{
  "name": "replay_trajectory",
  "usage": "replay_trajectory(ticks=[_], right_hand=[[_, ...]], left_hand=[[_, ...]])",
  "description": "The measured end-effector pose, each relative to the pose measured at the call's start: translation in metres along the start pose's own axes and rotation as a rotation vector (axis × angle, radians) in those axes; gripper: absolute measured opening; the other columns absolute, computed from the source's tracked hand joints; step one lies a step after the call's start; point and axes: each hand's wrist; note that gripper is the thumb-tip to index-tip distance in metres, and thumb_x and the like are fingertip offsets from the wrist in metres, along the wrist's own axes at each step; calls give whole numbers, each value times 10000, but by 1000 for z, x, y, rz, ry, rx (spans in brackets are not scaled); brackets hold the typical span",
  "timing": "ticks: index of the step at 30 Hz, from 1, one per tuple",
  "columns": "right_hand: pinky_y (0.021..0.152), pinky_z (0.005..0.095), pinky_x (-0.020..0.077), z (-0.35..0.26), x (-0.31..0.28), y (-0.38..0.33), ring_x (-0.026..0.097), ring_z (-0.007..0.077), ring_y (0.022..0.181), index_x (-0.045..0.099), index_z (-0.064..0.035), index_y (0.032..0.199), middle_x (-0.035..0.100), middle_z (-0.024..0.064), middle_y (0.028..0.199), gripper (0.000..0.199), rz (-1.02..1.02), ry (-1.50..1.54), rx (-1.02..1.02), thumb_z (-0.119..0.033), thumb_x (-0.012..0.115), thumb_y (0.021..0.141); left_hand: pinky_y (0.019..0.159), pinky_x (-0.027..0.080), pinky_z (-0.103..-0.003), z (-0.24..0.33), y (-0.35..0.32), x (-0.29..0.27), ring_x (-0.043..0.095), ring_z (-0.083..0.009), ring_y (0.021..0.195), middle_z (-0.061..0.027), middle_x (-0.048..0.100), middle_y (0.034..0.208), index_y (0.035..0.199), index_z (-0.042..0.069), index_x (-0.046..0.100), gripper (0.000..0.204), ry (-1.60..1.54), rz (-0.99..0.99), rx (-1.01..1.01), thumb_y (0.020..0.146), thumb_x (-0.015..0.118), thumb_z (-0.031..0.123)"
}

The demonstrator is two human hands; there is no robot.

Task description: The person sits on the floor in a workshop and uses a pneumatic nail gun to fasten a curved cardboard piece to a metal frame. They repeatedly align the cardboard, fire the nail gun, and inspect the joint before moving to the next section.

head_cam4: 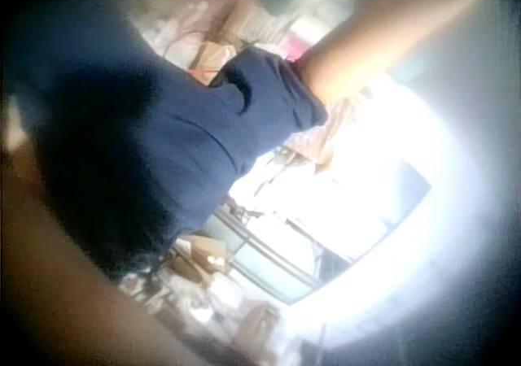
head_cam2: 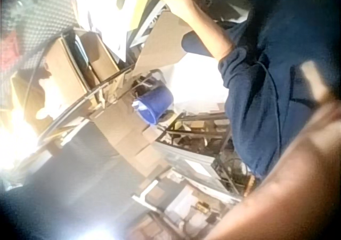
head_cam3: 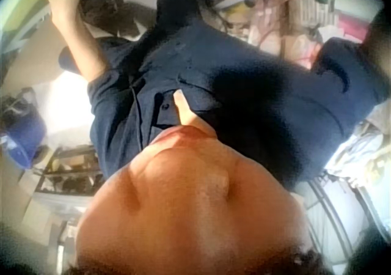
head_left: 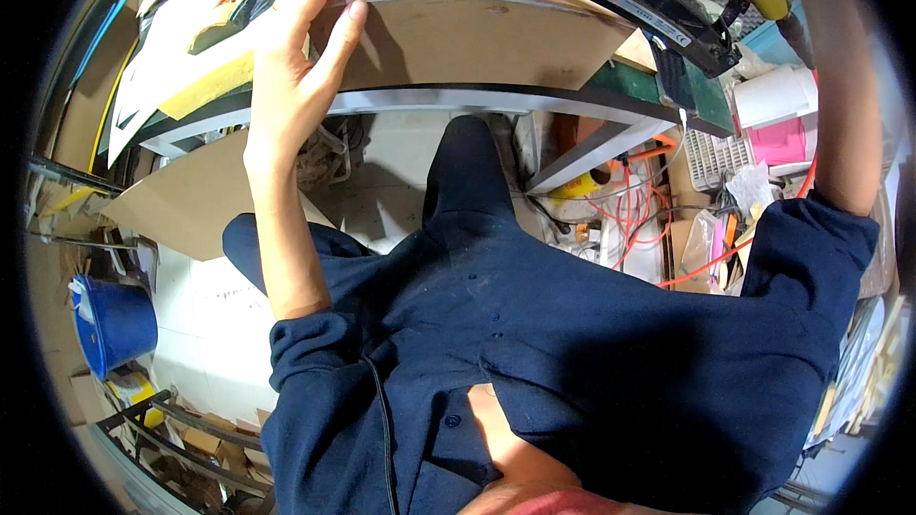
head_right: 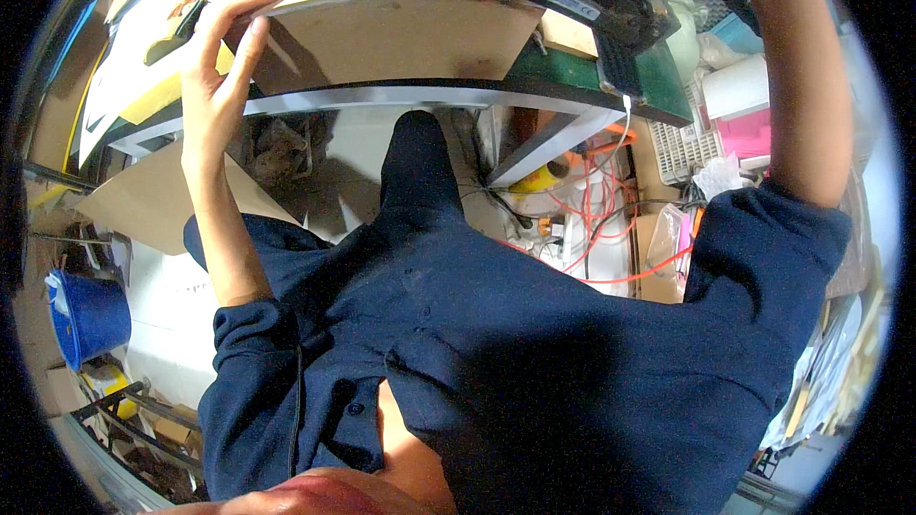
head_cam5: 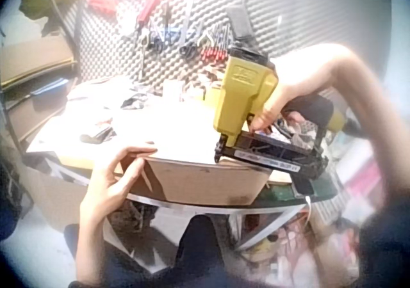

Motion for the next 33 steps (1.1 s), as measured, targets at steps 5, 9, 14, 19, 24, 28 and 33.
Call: replay_trajectory(ticks=[5,9,14,19,24,28,33], right_hand=[[484,206,475,-6,-3,-5,576,89,563,625,30,1119,672,90,870,464,-72,21,-70,-267,759,788],[484,208,468,-4,-1,-3,571,87,561,626,21,1095,662,82,848,456,-67,9,-78,-290,755,787],[485,210,459,-4,1,-2,564,83,558,628,10,1065,649,72,822,449,-66,8,-85,-318,751,785],[485,212,450,-5,1,0,557,80,555,630,-2,1035,636,63,795,443,-70,3,-97,-347,747,783],[486,214,441,-5,0,0,551,77,552,631,-13,1005,623,53,769,440,-63,-12,-111,-375,743,782],[486,216,433,1,-6,-16,546,74,549,632,-22,981,613,46,747,440,-11,-23,-67,-398,739,780],[487,218,424,89,-2,-53,539,71,546,634,-33,951,600,36,721,442,285,-73,28,-427,735,778]], left_hand=[[837,492,-254,0,1,-1,646,-142,1012,-65,668,1179,1144,89,669,220,22,-8,-6,951,580,147],[966,440,-304,4,-2,-2,585,-192,1142,-105,638,1223,1169,69,657,244,-4,-36,-66,949,564,121],[982,432,-312,7,1,0,578,-201,1162,-108,636,1227,1169,66,657,245,49,-21,-15,950,563,125],[979,429,-308,4,1,-1,577,-204,1165,-108,636,1227,1171,68,657,245,44,-37,-22,954,561,130],[980,426,-306,4,-1,-5,575,-203,1165,-108,637,1226,1174,70,657,248,-1,-44,-61,951,565,129],[926,457,-297,0,5,2,613,-192,1094,-98,656,1192,1150,76,663,243,15,-18,33,920,608,133],[961,448,-347,9,-1,-7,562,-227,1180,-119,598,1279,1200,83,629,339,202,-39,49,879,670,181]])
Point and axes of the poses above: each hand's wrist, its own y-axis towards the middle knuckle, its own x-axis out of the palm, z = x × y
